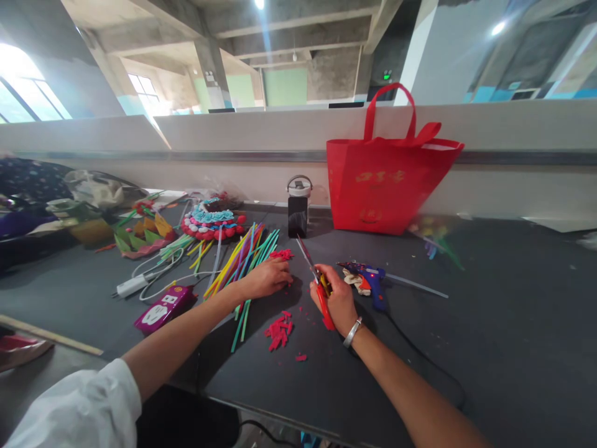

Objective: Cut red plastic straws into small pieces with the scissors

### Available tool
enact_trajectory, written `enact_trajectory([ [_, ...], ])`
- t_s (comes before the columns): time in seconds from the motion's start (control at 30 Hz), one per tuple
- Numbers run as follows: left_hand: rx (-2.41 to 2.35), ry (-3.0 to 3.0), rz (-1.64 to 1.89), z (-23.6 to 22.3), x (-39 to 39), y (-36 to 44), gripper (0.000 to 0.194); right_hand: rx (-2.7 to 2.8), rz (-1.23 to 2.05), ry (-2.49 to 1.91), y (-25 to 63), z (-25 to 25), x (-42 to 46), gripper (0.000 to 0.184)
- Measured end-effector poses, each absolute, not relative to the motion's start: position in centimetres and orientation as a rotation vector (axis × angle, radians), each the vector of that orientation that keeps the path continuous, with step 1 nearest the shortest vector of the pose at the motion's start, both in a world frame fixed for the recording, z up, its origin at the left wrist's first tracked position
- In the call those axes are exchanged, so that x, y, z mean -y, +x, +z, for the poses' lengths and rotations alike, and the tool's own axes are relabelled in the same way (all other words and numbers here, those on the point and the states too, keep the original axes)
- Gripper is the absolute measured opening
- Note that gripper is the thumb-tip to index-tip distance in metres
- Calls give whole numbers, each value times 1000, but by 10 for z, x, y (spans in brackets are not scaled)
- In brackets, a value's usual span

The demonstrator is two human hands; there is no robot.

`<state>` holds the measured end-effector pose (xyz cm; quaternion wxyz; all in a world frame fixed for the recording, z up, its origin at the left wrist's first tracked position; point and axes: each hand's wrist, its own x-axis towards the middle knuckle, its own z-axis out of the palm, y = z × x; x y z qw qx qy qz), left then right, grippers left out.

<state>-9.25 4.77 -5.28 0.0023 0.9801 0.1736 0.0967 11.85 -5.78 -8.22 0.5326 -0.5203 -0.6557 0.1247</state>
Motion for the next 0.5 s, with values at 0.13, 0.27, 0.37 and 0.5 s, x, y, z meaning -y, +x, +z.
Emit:
enact_trajectory([
  [0.13, -625, 3040, 278, -52, -46, -88, 15, 1570, 306, -1248, 118, -81, 58, 31],
  [0.27, -791, 2653, 502, -56, -36, -81, 12, 1559, 344, -1241, 117, -82, 57, 32],
  [0.37, -862, 2175, 683, -58, -26, -73, 12, 1507, 411, -1188, 116, -83, 57, 36],
  [0.5, -843, 1940, 688, -56, -15, -64, 11, 1459, 497, -1139, 115, -83, 58, 38],
])
